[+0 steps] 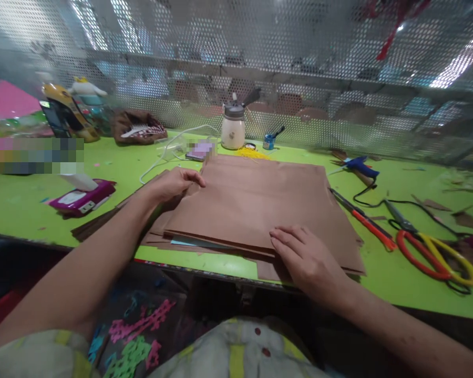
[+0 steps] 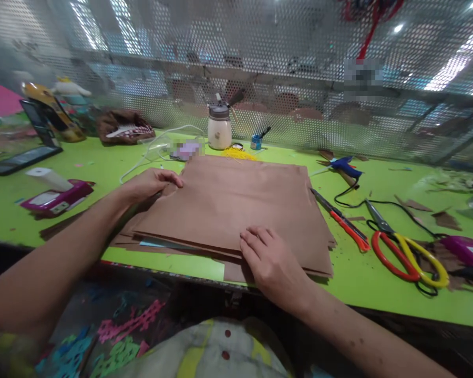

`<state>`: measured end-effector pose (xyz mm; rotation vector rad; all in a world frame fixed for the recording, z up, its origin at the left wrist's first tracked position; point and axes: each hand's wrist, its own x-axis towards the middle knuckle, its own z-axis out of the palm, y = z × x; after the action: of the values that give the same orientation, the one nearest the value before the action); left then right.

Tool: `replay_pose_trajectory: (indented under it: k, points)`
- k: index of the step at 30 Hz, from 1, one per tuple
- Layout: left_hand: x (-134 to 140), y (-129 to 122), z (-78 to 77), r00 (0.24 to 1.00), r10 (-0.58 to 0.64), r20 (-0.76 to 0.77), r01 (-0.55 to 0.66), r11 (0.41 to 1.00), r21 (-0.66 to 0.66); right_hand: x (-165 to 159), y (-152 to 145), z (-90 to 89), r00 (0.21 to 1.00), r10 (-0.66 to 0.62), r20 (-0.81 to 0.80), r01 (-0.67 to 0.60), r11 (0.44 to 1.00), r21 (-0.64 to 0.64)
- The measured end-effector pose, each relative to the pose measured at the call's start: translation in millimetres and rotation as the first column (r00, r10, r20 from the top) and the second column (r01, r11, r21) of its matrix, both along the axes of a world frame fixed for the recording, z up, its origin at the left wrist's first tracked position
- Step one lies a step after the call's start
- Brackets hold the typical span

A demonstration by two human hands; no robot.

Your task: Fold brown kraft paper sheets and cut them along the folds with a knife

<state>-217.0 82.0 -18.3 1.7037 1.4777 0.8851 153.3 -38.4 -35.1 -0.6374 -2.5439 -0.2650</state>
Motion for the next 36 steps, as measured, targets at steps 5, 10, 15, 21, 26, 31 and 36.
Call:
replay_pose_trajectory:
  k: [5,10,15,21,26,31,36]
  points:
    - [3,0,-0.1,0.997,0.037,0.075,-0.037,0.999,0.001,0,5,-6.6,0.999,0.042,-0.019,-0.042,0.999,0.012]
    - [-5,1,-2.6,0.993,-0.01,0.117,0.013,1.0,-0.026,-3,5,-10.4,0.999,0.037,-0.024,-0.037,0.999,0.002]
    - [-7,-4,1.8,0.994,-0.039,0.105,0.048,0.995,-0.085,-6,8,-11.8,0.999,-0.004,-0.048,0.002,0.998,-0.056]
    - [-1,-7,6.8,0.998,-0.019,0.055,0.023,0.997,-0.072,1,14,-1.5,0.999,-0.039,0.015,0.04,0.994,-0.099]
    - [0,-3,6.1,0.999,-0.025,0.02,0.026,0.998,-0.049,11,13,0.1,0.999,-0.003,0.036,0.01,0.982,-0.188]
    - [3,-3,9.5,1.0,-0.009,0.002,0.009,0.998,-0.061,14,12,-4.9,1.0,-0.018,0.019,0.022,0.973,-0.231]
    - [3,-7,16.1,0.999,-0.029,-0.046,0.025,0.997,-0.074,9,9,-8.2,0.999,-0.04,-0.002,0.039,0.982,-0.187]
